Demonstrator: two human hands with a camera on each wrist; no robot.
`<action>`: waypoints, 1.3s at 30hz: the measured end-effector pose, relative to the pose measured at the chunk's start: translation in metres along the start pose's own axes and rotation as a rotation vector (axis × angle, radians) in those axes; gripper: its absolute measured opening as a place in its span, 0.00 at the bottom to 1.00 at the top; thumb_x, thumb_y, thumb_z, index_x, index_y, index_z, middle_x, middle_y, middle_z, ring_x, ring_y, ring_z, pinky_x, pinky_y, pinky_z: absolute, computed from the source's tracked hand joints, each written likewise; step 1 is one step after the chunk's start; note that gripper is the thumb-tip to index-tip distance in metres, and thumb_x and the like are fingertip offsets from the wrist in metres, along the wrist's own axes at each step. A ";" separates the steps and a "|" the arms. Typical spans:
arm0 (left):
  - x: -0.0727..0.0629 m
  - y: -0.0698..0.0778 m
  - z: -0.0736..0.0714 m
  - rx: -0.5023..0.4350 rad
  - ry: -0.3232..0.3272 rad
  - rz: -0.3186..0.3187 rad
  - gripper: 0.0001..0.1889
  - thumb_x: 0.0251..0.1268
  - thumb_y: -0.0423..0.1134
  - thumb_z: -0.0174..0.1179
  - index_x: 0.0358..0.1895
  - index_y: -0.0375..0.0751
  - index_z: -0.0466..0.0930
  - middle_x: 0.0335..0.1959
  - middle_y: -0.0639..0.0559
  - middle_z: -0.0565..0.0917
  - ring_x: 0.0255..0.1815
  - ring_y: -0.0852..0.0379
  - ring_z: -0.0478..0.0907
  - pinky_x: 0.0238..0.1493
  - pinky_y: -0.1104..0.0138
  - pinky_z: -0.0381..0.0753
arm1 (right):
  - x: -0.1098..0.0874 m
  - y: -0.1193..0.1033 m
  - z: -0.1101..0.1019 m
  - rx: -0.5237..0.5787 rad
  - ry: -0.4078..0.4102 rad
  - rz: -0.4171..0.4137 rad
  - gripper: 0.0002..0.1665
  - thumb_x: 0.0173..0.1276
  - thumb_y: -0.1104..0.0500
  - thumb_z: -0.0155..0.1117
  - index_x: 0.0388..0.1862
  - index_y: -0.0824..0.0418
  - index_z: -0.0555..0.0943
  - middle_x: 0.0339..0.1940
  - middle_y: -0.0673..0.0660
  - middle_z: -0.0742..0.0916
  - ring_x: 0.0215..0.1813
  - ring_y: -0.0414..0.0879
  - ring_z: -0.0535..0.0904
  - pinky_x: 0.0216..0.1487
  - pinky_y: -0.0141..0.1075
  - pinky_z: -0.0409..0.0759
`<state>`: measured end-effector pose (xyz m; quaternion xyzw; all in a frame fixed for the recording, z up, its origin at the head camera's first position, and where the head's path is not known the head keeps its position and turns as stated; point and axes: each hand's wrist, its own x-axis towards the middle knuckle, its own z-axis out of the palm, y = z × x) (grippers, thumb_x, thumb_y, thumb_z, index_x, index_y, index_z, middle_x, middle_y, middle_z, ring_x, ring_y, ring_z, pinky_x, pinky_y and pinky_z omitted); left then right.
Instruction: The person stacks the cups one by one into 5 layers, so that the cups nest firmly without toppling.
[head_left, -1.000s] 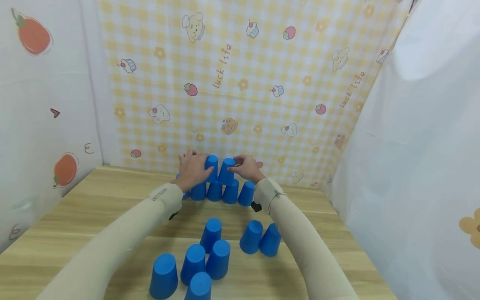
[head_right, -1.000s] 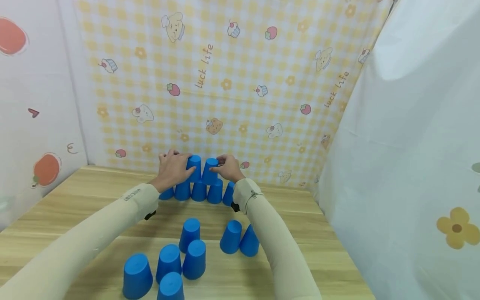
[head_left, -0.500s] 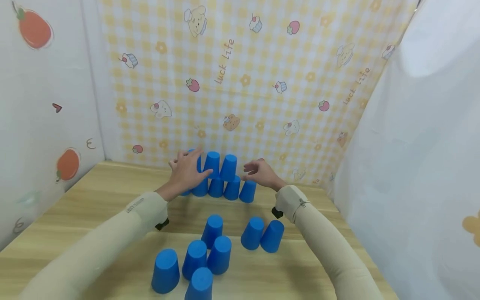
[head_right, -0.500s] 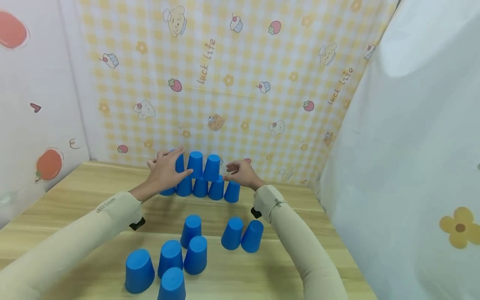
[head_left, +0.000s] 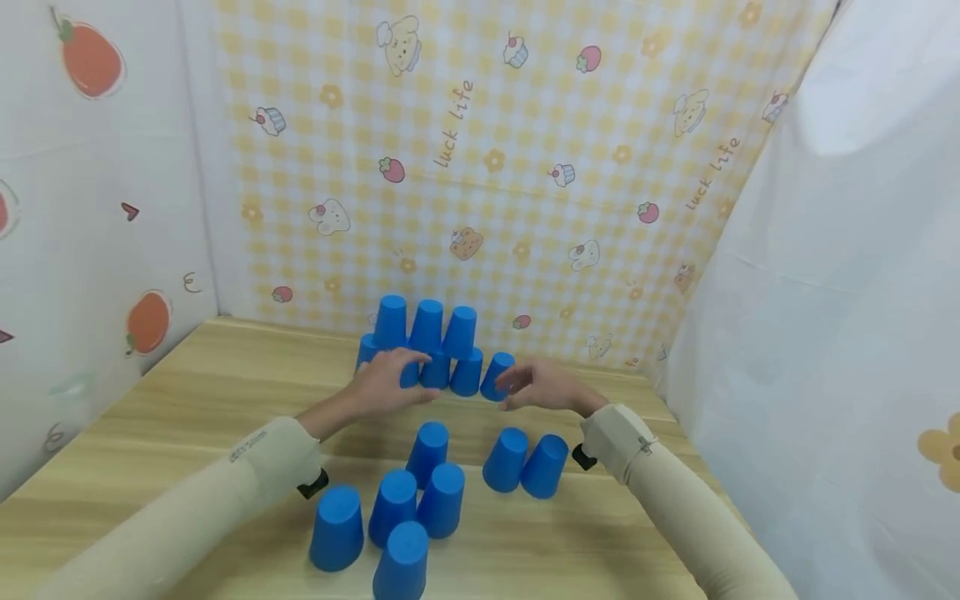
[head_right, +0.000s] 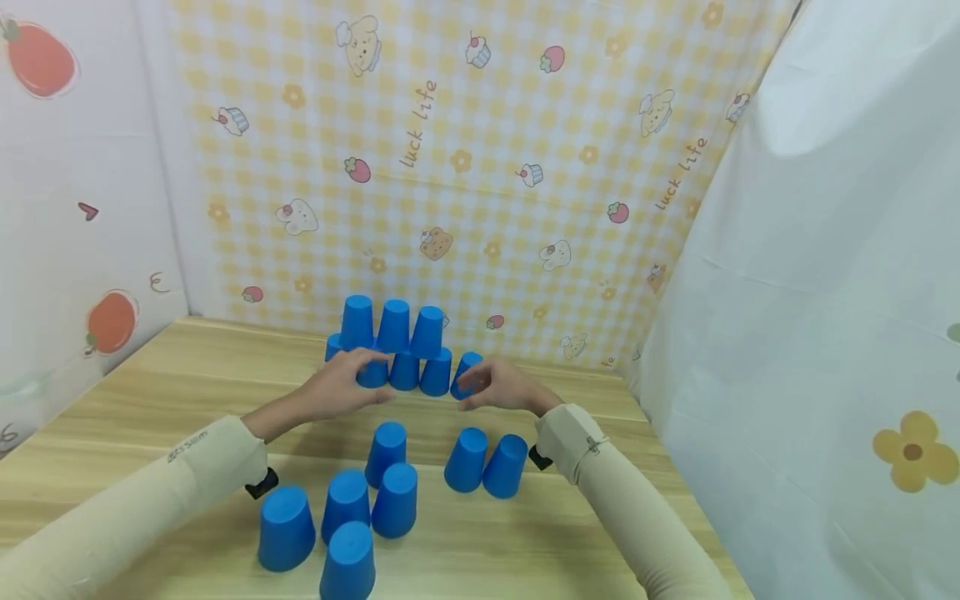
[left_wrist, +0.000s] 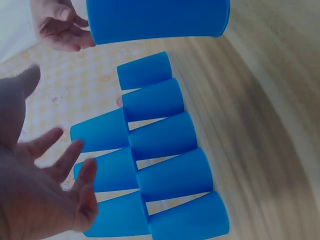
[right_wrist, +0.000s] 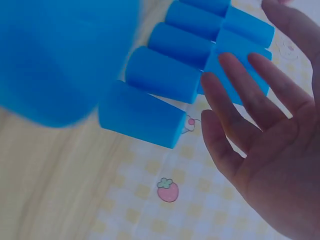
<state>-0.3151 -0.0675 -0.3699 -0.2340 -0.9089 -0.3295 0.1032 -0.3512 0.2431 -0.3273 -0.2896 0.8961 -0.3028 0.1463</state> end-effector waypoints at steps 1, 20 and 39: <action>-0.002 0.001 0.002 -0.009 -0.045 -0.011 0.36 0.62 0.63 0.63 0.67 0.44 0.73 0.67 0.43 0.74 0.71 0.38 0.65 0.64 0.29 0.56 | -0.005 0.002 0.002 -0.006 -0.022 0.009 0.25 0.64 0.51 0.72 0.59 0.58 0.82 0.56 0.57 0.85 0.58 0.52 0.81 0.55 0.47 0.81; -0.018 0.003 0.018 -0.070 -0.309 -0.017 0.33 0.53 0.62 0.71 0.60 0.50 0.80 0.54 0.54 0.84 0.54 0.48 0.81 0.50 0.53 0.82 | -0.029 0.030 0.022 0.002 -0.214 -0.010 0.32 0.57 0.52 0.77 0.62 0.50 0.80 0.55 0.46 0.86 0.58 0.45 0.80 0.60 0.53 0.75; -0.023 0.002 0.023 -0.033 -0.257 -0.046 0.23 0.50 0.55 0.75 0.50 0.54 0.84 0.44 0.59 0.84 0.39 0.61 0.79 0.39 0.62 0.82 | -0.010 0.013 -0.003 0.125 0.129 0.054 0.25 0.65 0.51 0.71 0.58 0.60 0.80 0.50 0.55 0.86 0.51 0.50 0.82 0.53 0.47 0.81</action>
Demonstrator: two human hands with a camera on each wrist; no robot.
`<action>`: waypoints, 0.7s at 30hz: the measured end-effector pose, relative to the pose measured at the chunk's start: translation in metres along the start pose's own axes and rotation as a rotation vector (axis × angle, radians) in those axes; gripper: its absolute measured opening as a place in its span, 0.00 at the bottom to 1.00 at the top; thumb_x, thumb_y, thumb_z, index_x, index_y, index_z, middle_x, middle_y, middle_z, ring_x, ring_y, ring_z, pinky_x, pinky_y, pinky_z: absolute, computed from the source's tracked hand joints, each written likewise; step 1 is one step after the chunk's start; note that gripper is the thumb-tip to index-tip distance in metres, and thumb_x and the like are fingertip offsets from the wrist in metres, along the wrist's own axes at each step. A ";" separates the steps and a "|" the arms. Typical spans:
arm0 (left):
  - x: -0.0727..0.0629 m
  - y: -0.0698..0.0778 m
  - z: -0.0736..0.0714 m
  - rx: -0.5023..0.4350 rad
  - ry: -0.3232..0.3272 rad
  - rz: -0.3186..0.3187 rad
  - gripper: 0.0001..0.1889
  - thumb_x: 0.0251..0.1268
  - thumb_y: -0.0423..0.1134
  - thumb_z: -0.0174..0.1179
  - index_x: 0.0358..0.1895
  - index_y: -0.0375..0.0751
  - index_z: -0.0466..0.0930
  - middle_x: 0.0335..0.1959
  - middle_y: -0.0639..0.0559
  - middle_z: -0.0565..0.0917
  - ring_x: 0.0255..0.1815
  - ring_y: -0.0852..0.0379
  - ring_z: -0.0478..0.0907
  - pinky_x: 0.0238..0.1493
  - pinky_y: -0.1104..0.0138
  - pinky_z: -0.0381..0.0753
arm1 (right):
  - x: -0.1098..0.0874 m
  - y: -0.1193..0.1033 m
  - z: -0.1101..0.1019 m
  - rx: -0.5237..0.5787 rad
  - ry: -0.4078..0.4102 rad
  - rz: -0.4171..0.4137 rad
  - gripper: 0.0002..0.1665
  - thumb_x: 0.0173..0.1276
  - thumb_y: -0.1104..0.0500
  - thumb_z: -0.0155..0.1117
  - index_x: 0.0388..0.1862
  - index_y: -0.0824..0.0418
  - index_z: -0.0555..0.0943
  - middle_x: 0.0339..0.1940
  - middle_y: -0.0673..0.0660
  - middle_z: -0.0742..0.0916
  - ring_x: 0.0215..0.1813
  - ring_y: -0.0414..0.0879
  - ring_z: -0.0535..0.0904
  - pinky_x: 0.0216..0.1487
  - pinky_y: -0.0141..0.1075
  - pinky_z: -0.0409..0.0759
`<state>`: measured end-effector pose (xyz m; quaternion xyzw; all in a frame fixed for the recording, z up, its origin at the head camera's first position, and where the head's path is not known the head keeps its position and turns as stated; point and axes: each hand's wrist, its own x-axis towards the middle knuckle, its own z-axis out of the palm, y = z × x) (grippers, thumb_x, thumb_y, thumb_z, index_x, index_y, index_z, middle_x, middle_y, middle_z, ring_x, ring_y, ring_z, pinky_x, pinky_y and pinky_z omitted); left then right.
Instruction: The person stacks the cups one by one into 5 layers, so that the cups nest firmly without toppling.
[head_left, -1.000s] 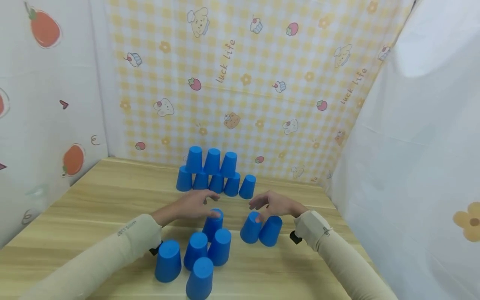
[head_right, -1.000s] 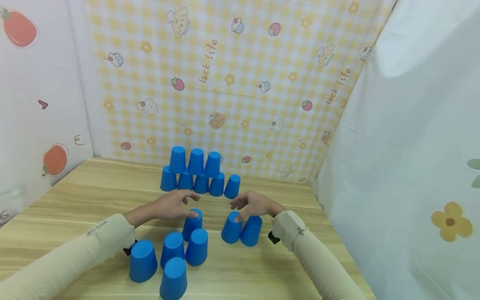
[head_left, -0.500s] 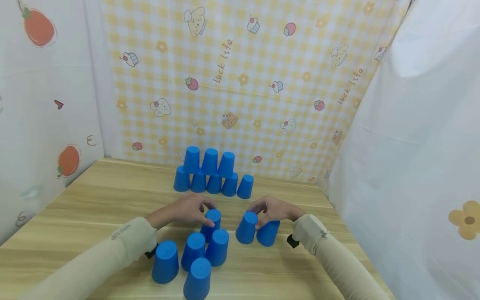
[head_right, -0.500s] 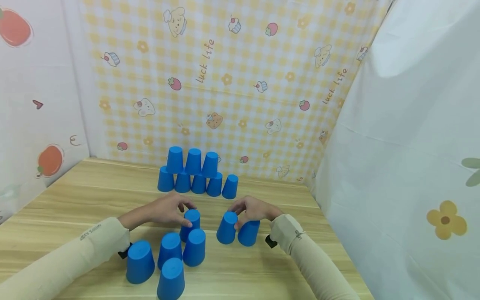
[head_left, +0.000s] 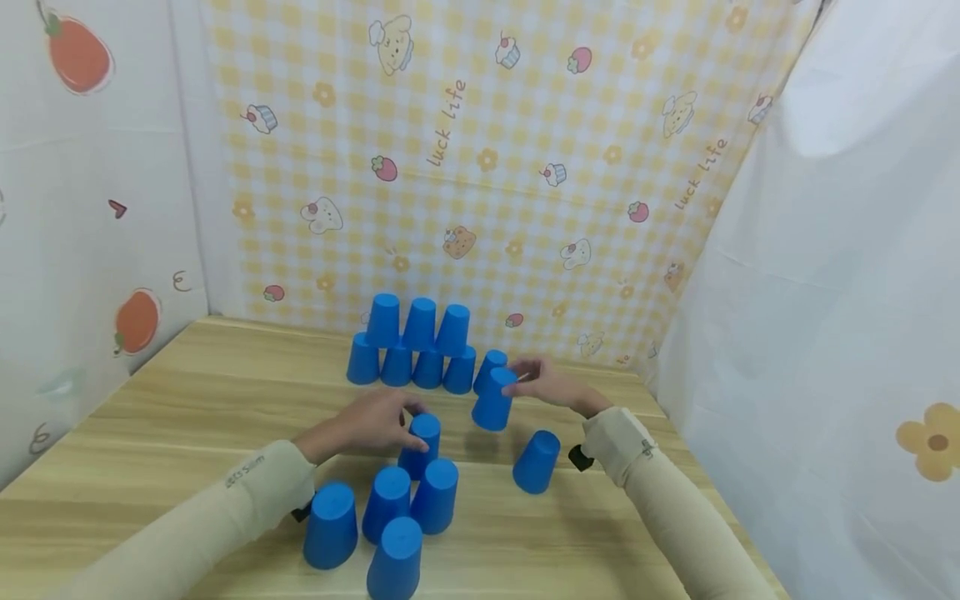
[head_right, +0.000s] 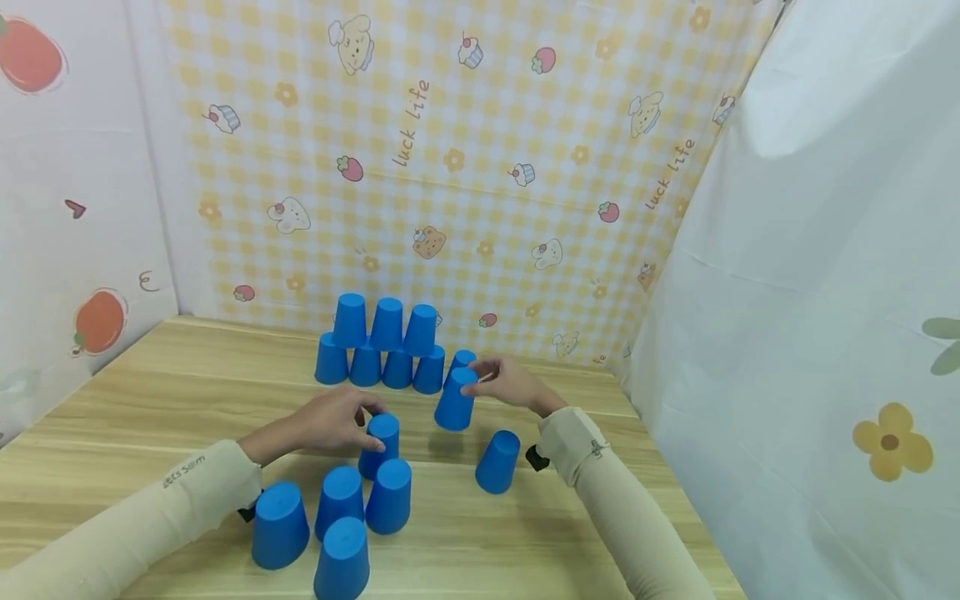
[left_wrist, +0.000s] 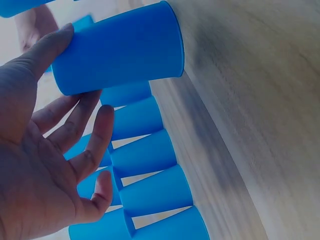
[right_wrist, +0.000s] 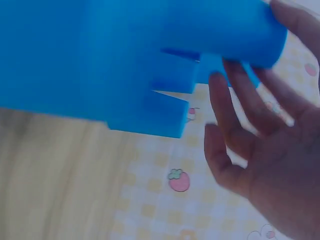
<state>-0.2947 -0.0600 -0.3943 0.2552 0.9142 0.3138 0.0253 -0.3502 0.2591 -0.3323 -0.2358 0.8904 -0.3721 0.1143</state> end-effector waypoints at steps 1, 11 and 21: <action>0.000 0.000 0.000 0.002 0.002 0.001 0.23 0.50 0.55 0.75 0.50 0.54 0.84 0.44 0.60 0.84 0.38 0.61 0.79 0.39 0.62 0.82 | 0.003 -0.003 -0.002 0.000 0.050 0.008 0.26 0.64 0.50 0.71 0.58 0.60 0.80 0.49 0.55 0.86 0.51 0.50 0.83 0.52 0.46 0.82; -0.002 0.002 0.003 0.052 0.025 -0.005 0.25 0.48 0.55 0.77 0.50 0.53 0.85 0.46 0.59 0.85 0.51 0.51 0.82 0.49 0.52 0.82 | 0.044 -0.015 -0.012 0.011 0.392 0.155 0.34 0.62 0.44 0.73 0.62 0.62 0.79 0.57 0.63 0.83 0.59 0.57 0.79 0.55 0.49 0.80; -0.001 0.004 0.004 0.069 0.038 -0.023 0.26 0.46 0.56 0.77 0.50 0.53 0.85 0.45 0.59 0.85 0.50 0.51 0.82 0.50 0.51 0.81 | 0.079 -0.019 -0.013 0.009 0.463 0.220 0.35 0.62 0.44 0.72 0.59 0.65 0.78 0.57 0.64 0.83 0.60 0.58 0.79 0.58 0.51 0.79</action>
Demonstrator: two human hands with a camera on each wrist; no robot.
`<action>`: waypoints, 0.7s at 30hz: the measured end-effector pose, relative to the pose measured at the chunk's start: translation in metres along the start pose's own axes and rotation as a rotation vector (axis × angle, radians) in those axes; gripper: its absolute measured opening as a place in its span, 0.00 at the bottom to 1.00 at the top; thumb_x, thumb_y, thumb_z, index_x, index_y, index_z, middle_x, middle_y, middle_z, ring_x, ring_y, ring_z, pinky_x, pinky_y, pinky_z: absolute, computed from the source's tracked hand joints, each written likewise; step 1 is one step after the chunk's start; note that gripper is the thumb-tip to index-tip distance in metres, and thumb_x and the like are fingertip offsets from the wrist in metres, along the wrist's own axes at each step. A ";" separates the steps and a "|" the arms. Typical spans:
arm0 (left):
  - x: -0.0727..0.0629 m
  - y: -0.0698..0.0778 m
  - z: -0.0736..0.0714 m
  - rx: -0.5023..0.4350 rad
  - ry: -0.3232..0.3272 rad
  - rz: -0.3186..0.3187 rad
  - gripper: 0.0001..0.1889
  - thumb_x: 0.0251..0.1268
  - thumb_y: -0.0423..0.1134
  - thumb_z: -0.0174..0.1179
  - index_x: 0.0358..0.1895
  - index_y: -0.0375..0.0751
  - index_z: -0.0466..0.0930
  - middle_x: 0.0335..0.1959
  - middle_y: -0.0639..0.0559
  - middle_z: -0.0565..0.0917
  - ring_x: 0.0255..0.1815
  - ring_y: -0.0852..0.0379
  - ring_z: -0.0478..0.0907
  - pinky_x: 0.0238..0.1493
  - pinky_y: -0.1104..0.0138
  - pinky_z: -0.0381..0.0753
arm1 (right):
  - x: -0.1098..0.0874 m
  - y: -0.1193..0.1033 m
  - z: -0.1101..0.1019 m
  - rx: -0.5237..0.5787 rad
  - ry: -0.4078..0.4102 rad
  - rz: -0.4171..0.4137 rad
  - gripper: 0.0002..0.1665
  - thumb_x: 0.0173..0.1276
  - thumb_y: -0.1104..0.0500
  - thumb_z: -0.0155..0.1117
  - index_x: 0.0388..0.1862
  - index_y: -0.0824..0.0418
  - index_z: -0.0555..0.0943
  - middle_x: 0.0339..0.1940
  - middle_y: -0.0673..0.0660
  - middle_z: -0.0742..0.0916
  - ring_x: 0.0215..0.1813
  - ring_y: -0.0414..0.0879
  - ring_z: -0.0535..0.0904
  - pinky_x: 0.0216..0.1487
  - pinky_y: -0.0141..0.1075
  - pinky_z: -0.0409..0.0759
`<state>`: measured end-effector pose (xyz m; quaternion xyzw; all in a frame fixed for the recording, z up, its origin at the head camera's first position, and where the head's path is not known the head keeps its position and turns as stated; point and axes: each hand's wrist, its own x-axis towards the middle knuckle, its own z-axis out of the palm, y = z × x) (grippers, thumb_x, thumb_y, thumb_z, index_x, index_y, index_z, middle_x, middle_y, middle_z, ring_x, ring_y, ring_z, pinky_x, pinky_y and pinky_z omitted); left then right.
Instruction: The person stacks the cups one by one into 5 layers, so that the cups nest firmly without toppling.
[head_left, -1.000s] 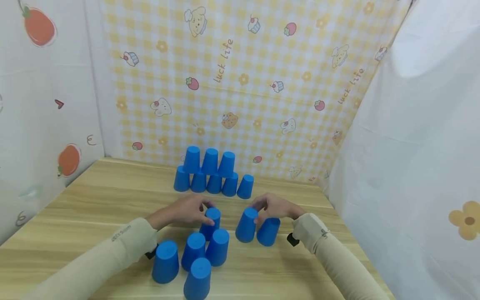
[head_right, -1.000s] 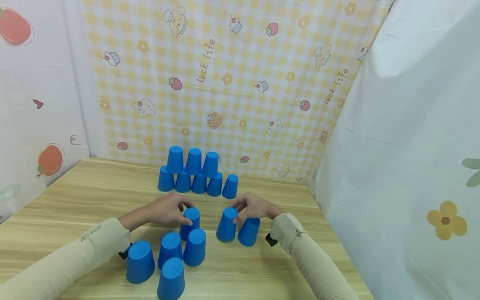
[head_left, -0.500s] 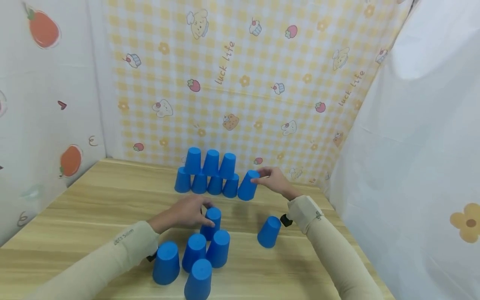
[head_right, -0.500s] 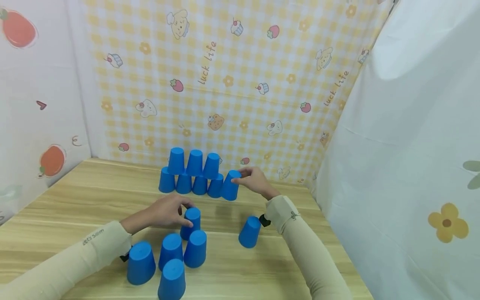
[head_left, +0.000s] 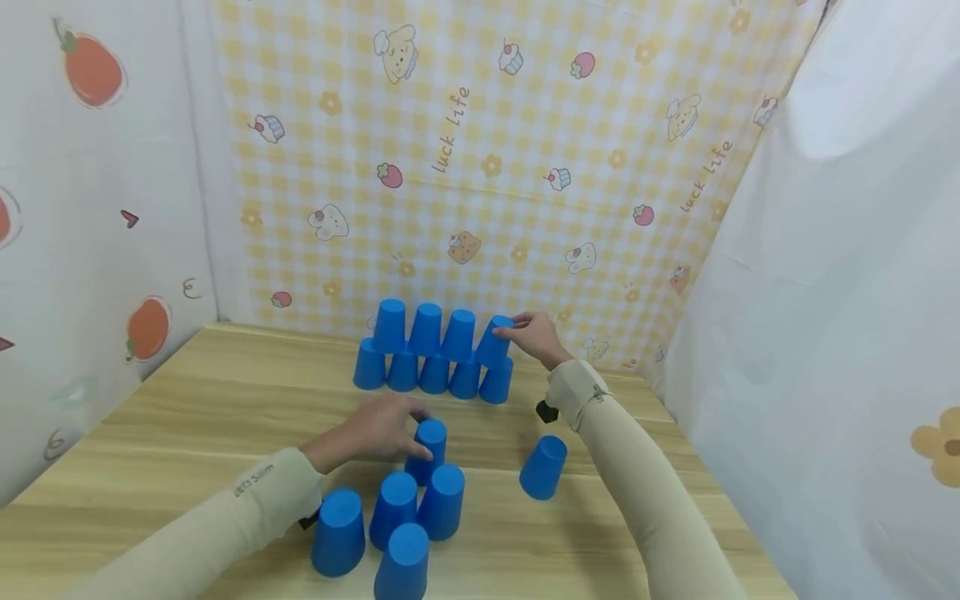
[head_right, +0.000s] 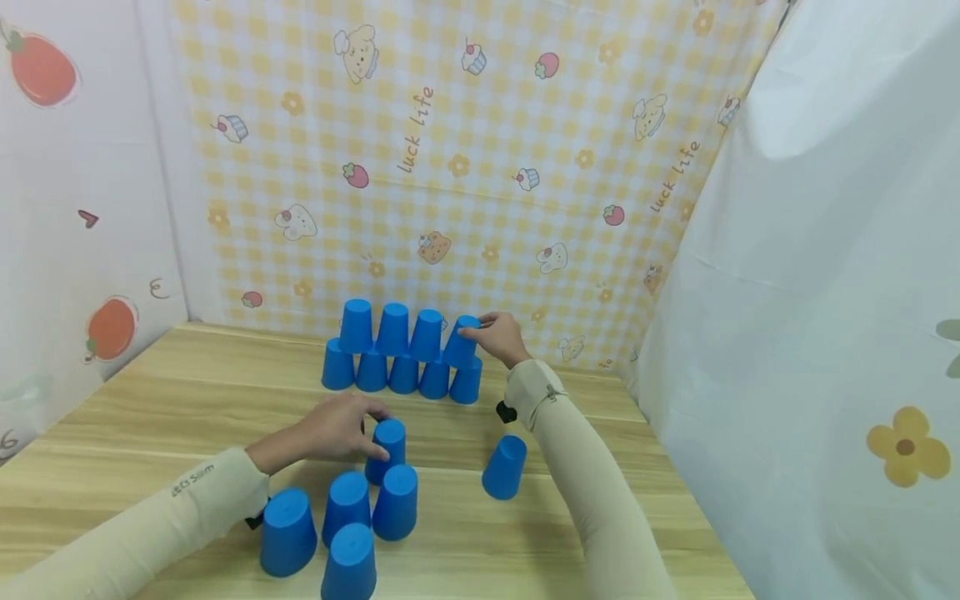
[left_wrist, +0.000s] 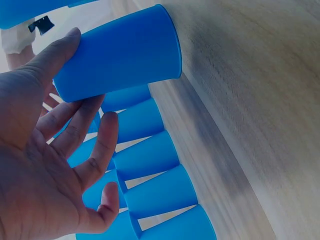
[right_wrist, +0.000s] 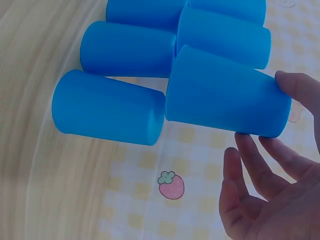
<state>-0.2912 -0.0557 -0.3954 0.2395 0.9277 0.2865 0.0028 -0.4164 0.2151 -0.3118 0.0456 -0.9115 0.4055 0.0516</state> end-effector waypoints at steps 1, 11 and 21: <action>0.000 0.000 0.000 0.001 0.003 0.002 0.26 0.46 0.56 0.77 0.50 0.53 0.85 0.45 0.59 0.85 0.50 0.51 0.82 0.51 0.51 0.81 | 0.002 -0.001 0.001 -0.003 -0.003 0.002 0.35 0.62 0.43 0.72 0.59 0.65 0.78 0.58 0.64 0.83 0.60 0.58 0.79 0.58 0.51 0.79; 0.000 -0.001 -0.001 0.034 0.024 0.042 0.26 0.46 0.57 0.77 0.49 0.53 0.84 0.44 0.59 0.85 0.51 0.51 0.81 0.52 0.50 0.79 | 0.012 -0.004 0.006 -0.018 0.000 0.010 0.34 0.62 0.44 0.72 0.58 0.65 0.78 0.58 0.65 0.83 0.60 0.59 0.79 0.59 0.53 0.78; -0.004 -0.008 0.007 0.085 -0.004 0.107 0.28 0.48 0.58 0.76 0.52 0.53 0.83 0.44 0.60 0.85 0.49 0.53 0.82 0.49 0.53 0.81 | 0.013 0.000 0.011 -0.017 -0.038 0.008 0.36 0.62 0.44 0.73 0.60 0.66 0.77 0.58 0.66 0.82 0.60 0.59 0.79 0.59 0.53 0.78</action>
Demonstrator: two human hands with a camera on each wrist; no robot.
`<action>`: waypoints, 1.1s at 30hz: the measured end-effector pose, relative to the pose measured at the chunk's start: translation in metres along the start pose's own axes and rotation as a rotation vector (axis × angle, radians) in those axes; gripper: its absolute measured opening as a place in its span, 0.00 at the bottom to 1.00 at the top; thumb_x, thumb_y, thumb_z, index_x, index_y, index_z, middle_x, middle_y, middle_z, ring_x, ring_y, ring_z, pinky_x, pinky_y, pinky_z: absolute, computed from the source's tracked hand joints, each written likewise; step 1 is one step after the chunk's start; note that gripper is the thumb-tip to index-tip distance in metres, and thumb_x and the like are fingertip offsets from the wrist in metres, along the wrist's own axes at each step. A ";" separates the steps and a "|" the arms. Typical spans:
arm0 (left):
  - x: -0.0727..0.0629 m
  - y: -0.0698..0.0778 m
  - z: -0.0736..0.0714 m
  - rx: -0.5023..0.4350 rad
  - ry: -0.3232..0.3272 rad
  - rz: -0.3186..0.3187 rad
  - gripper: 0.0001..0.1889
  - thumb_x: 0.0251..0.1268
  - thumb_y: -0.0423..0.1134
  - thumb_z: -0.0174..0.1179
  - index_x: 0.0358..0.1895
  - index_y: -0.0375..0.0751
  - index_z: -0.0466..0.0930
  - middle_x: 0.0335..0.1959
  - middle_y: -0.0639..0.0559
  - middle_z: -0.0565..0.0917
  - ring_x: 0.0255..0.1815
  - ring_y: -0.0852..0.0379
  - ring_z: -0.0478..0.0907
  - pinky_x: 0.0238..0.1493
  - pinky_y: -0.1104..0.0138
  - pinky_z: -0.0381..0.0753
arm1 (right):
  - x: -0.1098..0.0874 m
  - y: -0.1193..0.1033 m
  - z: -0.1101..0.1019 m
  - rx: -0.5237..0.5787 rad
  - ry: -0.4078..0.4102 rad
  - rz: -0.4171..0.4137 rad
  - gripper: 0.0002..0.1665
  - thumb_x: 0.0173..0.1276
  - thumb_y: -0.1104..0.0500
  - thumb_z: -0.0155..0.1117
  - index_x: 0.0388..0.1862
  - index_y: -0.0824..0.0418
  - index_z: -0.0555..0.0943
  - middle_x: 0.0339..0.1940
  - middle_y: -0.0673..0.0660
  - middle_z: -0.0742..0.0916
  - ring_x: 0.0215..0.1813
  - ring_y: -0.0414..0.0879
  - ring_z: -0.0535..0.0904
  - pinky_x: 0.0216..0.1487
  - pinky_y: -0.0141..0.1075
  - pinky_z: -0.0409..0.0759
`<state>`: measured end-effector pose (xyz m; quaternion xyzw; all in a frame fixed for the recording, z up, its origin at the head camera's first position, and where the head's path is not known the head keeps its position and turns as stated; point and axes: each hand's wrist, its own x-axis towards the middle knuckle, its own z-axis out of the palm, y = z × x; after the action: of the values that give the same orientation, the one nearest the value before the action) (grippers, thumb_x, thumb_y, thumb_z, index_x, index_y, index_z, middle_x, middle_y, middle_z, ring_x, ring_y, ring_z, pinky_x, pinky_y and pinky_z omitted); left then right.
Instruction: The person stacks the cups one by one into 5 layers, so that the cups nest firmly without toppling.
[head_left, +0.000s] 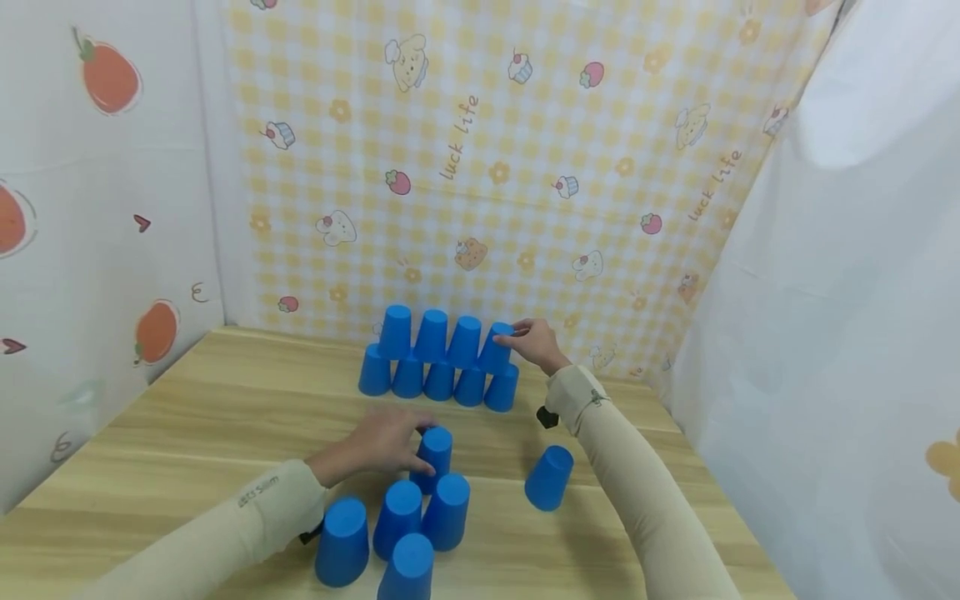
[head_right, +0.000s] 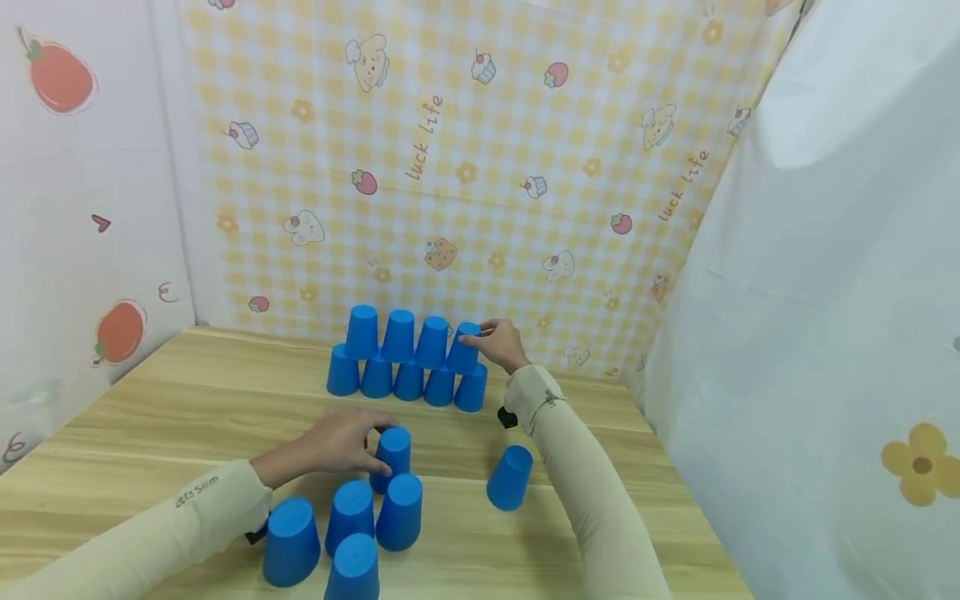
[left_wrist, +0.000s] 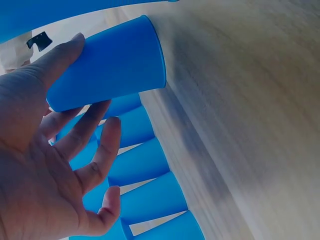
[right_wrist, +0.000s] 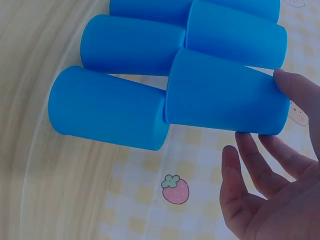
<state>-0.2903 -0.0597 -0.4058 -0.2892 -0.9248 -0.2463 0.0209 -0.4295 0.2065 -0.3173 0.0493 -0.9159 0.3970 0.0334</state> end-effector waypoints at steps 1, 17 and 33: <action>0.000 0.000 0.001 -0.007 -0.004 -0.005 0.28 0.48 0.57 0.76 0.52 0.53 0.82 0.44 0.60 0.85 0.49 0.52 0.82 0.49 0.53 0.81 | 0.000 0.002 0.000 -0.001 0.001 -0.007 0.36 0.62 0.44 0.73 0.61 0.66 0.77 0.58 0.66 0.83 0.60 0.59 0.79 0.58 0.53 0.78; -0.002 -0.006 -0.014 -0.180 0.058 -0.166 0.30 0.51 0.57 0.75 0.55 0.48 0.79 0.51 0.52 0.84 0.53 0.47 0.80 0.51 0.49 0.81 | -0.049 0.027 -0.029 0.030 -0.111 -0.114 0.28 0.62 0.53 0.73 0.59 0.62 0.80 0.52 0.61 0.87 0.56 0.56 0.82 0.57 0.53 0.79; 0.015 -0.016 -0.045 -0.207 0.214 -0.155 0.37 0.58 0.58 0.69 0.65 0.41 0.73 0.56 0.42 0.82 0.55 0.42 0.79 0.48 0.49 0.81 | -0.132 0.073 -0.057 0.029 -0.291 -0.140 0.31 0.64 0.52 0.73 0.62 0.65 0.78 0.57 0.65 0.84 0.56 0.60 0.81 0.52 0.50 0.82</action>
<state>-0.3165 -0.0846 -0.3708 -0.1900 -0.9065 -0.3705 0.0702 -0.3060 0.3055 -0.3444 0.1707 -0.8994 0.3957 -0.0729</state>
